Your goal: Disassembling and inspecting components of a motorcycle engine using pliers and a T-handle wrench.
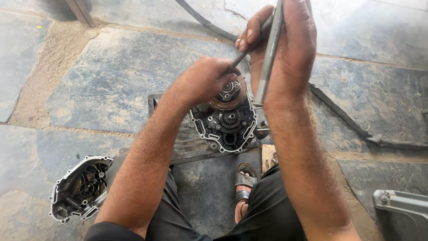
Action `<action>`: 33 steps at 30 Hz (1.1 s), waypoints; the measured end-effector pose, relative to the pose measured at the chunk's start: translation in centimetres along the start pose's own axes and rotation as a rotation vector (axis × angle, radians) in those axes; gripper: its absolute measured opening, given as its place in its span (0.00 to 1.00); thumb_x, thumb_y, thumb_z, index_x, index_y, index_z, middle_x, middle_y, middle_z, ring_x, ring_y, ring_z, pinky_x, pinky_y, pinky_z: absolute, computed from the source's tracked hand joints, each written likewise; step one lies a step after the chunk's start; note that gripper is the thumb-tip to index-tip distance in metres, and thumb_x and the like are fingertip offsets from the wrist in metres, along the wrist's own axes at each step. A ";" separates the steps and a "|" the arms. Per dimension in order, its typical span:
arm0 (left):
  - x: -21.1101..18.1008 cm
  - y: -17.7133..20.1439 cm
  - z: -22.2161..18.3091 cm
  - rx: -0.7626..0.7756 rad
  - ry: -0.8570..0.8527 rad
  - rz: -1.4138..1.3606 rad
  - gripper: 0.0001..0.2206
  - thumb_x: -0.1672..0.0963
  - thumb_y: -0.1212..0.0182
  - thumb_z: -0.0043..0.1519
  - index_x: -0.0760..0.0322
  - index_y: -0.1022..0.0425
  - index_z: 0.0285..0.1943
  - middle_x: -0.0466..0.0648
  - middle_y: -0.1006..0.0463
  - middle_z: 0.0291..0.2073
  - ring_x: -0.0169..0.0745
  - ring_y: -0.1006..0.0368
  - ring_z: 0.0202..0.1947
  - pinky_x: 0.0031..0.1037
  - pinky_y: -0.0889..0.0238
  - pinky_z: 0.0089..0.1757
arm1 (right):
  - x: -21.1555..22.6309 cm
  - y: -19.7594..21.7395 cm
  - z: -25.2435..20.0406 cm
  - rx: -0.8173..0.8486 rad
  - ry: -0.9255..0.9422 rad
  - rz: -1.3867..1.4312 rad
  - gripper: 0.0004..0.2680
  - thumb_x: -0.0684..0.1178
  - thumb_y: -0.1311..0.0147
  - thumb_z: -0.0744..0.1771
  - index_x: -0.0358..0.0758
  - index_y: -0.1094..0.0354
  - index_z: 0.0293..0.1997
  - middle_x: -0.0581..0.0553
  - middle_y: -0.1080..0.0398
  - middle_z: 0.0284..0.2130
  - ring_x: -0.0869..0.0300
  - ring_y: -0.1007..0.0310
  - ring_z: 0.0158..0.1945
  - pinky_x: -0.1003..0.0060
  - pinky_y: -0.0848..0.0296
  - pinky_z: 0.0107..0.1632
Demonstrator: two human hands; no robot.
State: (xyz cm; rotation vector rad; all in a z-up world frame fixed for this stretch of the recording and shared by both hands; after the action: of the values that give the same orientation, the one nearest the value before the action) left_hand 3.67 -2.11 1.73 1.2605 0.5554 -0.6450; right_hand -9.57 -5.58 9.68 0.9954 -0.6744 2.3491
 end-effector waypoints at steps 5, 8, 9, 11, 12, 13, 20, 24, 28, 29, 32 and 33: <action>0.4 0.0 0.2 0.069 0.081 -0.025 0.11 0.53 0.42 0.67 0.55 0.19 0.53 0.51 0.16 0.42 0.44 0.19 0.41 0.38 0.26 0.47 | 0.0 -1.7 1.5 -0.088 -0.012 -0.065 0.15 0.60 0.45 0.75 0.38 0.39 0.58 0.44 0.31 0.26 0.58 0.27 0.30 0.58 0.22 0.39; 1.9 -1.0 0.8 0.074 0.037 -0.094 0.11 0.54 0.44 0.67 0.56 0.20 0.55 0.50 0.16 0.47 0.43 0.20 0.46 0.38 0.26 0.50 | -0.5 -1.1 2.4 -0.158 0.033 -0.060 0.17 0.55 0.40 0.74 0.32 0.41 0.61 0.46 0.33 0.29 0.59 0.29 0.32 0.56 0.21 0.40; 2.0 -1.1 1.1 0.053 -0.005 -0.125 0.11 0.54 0.44 0.67 0.57 0.21 0.55 0.49 0.17 0.48 0.42 0.20 0.47 0.38 0.27 0.50 | -0.7 -0.9 2.7 -0.202 0.015 -0.095 0.16 0.55 0.40 0.73 0.32 0.38 0.59 0.45 0.31 0.31 0.57 0.27 0.33 0.55 0.19 0.41; 2.1 -1.2 1.6 0.023 -0.041 -0.160 0.11 0.55 0.44 0.67 0.58 0.21 0.55 0.49 0.17 0.48 0.42 0.20 0.47 0.38 0.27 0.50 | -0.8 -0.6 3.4 -0.234 -0.010 -0.130 0.15 0.55 0.40 0.72 0.32 0.36 0.56 0.44 0.28 0.33 0.56 0.24 0.33 0.55 0.16 0.42; 2.1 -1.3 1.8 0.027 -0.033 -0.139 0.11 0.55 0.44 0.67 0.58 0.21 0.54 0.49 0.17 0.46 0.42 0.20 0.46 0.39 0.27 0.49 | -1.0 -0.1 3.6 -0.317 -0.050 -0.141 0.13 0.56 0.43 0.72 0.33 0.34 0.47 0.45 0.30 0.28 0.57 0.26 0.31 0.58 0.18 0.40; 2.2 -1.4 2.0 0.030 -0.026 -0.117 0.10 0.54 0.43 0.66 0.58 0.21 0.53 0.48 0.17 0.44 0.42 0.21 0.44 0.39 0.28 0.48 | -1.3 0.4 3.7 -0.399 -0.091 -0.150 0.14 0.57 0.46 0.71 0.33 0.32 0.38 0.45 0.31 0.24 0.57 0.27 0.29 0.61 0.20 0.39; 1.8 -1.0 1.5 0.096 0.075 -0.109 0.09 0.52 0.41 0.65 0.56 0.19 0.47 0.47 0.16 0.37 0.40 0.19 0.38 0.38 0.26 0.44 | -0.5 2.2 4.0 -0.222 0.127 -0.190 0.17 0.55 0.60 0.75 0.34 0.35 0.33 0.43 0.41 0.22 0.55 0.41 0.24 0.60 0.38 0.31; 1.9 -0.5 1.1 0.050 0.056 -0.064 0.09 0.51 0.37 0.64 0.56 0.18 0.45 0.47 0.16 0.36 0.39 0.20 0.37 0.38 0.26 0.43 | -0.1 3.2 4.9 -0.127 -0.113 -0.043 0.19 0.58 0.70 0.74 0.39 0.41 0.28 0.43 0.46 0.17 0.58 0.48 0.19 0.61 0.45 0.26; 1.9 -0.8 0.9 0.070 0.052 -0.051 0.10 0.51 0.38 0.64 0.57 0.18 0.46 0.46 0.16 0.35 0.38 0.20 0.35 0.36 0.25 0.42 | -0.4 3.0 6.0 0.315 -0.359 0.143 0.20 0.53 0.62 0.78 0.40 0.45 0.26 0.44 0.48 0.20 0.61 0.52 0.20 0.65 0.50 0.27; 1.9 -0.9 0.8 0.070 0.048 -0.052 0.10 0.51 0.38 0.64 0.57 0.18 0.46 0.46 0.16 0.35 0.38 0.20 0.35 0.36 0.25 0.42 | 0.0 2.0 6.6 0.314 -0.357 0.139 0.20 0.53 0.62 0.78 0.40 0.45 0.26 0.44 0.48 0.20 0.61 0.52 0.20 0.65 0.50 0.27; 2.0 -1.0 0.3 0.096 0.048 -0.057 0.11 0.51 0.40 0.65 0.57 0.20 0.50 0.46 0.16 0.36 0.37 0.20 0.35 0.34 0.25 0.42 | 0.6 -1.0 8.5 0.521 -0.242 -0.329 0.08 0.50 0.51 0.69 0.35 0.36 0.40 0.43 0.43 0.17 0.62 0.53 0.13 0.60 0.45 0.19; 1.8 -0.7 0.2 0.064 0.016 -0.080 0.12 0.51 0.41 0.66 0.58 0.21 0.52 0.47 0.16 0.37 0.37 0.20 0.35 0.34 0.25 0.42 | -0.6 -0.7 9.4 0.570 -0.362 -0.783 0.06 0.49 0.50 0.68 0.37 0.33 0.39 0.41 0.38 0.19 0.59 0.48 0.14 0.55 0.41 0.20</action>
State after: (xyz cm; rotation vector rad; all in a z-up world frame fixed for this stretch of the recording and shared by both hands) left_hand 4.49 -2.70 0.05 1.3096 0.6052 -0.7248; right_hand -4.04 -10.92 15.14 1.5894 0.2879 1.6738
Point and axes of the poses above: each hand's wrist, its own z-axis towards the middle knuckle, its own y-axis out of the back of the hand, x = y × z, the point moved 5 cm from there along z, towards the middle knuckle
